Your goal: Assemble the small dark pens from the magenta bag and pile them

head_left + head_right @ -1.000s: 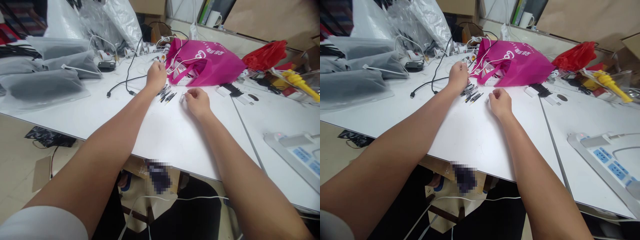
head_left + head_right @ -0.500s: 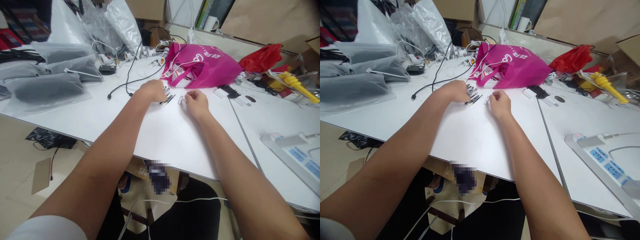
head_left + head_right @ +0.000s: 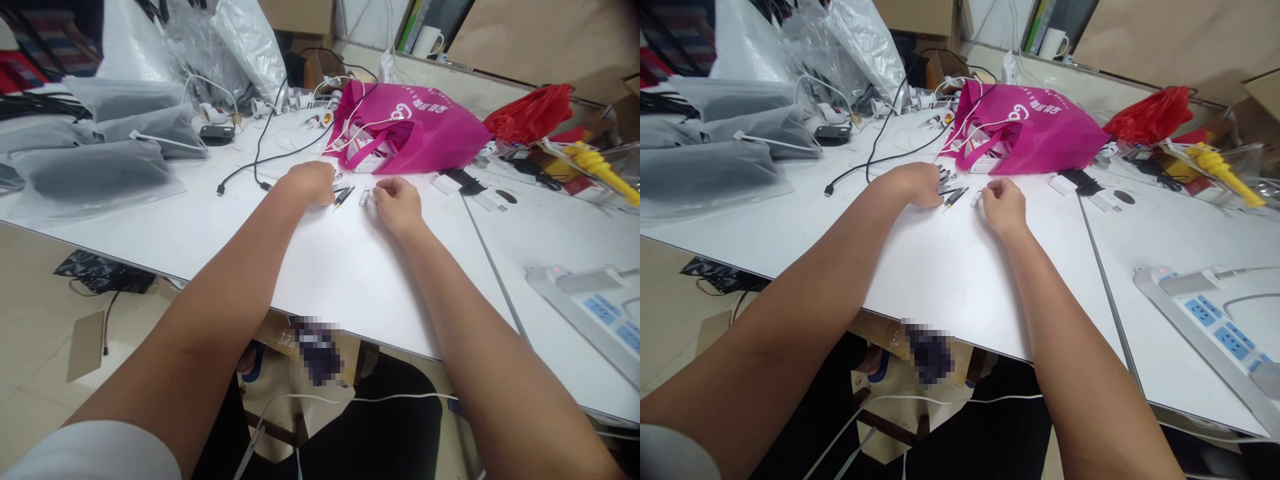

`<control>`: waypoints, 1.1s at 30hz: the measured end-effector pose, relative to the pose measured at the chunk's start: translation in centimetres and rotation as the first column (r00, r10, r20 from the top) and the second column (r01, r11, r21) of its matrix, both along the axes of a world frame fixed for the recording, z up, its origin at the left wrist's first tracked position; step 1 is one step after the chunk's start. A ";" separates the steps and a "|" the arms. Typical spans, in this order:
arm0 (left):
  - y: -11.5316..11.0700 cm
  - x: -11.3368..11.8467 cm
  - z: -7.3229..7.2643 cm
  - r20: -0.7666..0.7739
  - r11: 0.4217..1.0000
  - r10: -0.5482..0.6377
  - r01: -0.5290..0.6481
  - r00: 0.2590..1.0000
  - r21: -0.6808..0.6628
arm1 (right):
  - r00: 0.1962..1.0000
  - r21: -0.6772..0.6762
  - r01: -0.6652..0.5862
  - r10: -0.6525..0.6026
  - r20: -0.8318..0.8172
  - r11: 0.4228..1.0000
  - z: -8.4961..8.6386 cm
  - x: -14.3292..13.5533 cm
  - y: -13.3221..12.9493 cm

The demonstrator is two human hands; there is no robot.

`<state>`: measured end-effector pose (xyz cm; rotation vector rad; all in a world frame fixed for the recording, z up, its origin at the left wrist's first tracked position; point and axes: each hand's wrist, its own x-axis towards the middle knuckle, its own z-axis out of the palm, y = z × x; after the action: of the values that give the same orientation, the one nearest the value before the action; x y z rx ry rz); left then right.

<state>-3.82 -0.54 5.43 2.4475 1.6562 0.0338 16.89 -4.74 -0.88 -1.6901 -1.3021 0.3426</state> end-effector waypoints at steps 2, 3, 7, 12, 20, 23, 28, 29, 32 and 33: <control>-0.3 0.1 0.1 -0.013 1.000 0.004 -0.004 1.000 -0.016 | 1.000 0.013 -0.004 0.004 -0.004 1.000 -0.3 0.2 0.2; -0.5 0.2 0.1 -0.015 1.000 0.002 -0.002 1.000 -0.019 | 1.000 0.019 -0.005 0.005 -0.004 1.000 -0.4 0.3 0.2; -0.4 0.2 0.0 0.029 1.000 -0.010 0.010 1.000 -0.005 | 1.000 0.036 -0.005 0.006 -0.019 0.999 -0.6 0.4 0.3; 1.0 0.3 -1.0 0.393 0.994 -0.066 0.024 0.917 0.111 | 0.997 0.082 0.006 0.001 -0.076 0.997 -0.3 0.1 0.2; -0.2 3.5 -2.6 0.607 0.965 -0.250 0.143 0.754 0.220 | 0.800 0.062 -0.324 0.308 -0.516 0.944 1.0 -1.8 -1.1; -0.4 4.0 -3.2 0.615 0.959 -0.270 0.151 0.741 0.238 | 0.779 0.067 -0.319 0.302 -0.549 0.945 1.1 -1.7 -1.3; -0.4 4.0 -3.4 0.587 0.950 -0.293 0.159 0.755 0.269 | 0.781 0.062 -0.313 0.294 -0.552 0.948 0.5 -0.5 -0.8; -0.5 4.1 -3.3 0.588 0.948 -0.298 0.162 0.752 0.274 | 0.788 0.059 -0.313 0.294 -0.541 0.948 0.4 -0.3 -0.8; -0.8 4.4 -3.3 0.606 0.953 -0.284 0.152 0.743 0.261 | 0.796 0.061 -0.303 0.288 -0.532 0.951 0.2 0.0 -0.7; -0.9 4.5 -3.4 0.616 0.957 -0.274 0.146 0.738 0.251 | 0.793 0.070 -0.293 0.283 -0.539 0.954 0.2 0.0 -0.6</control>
<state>0.67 -1.42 2.06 2.3253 1.0922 0.9370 16.93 -5.39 -0.68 -1.2604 -1.1123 0.9481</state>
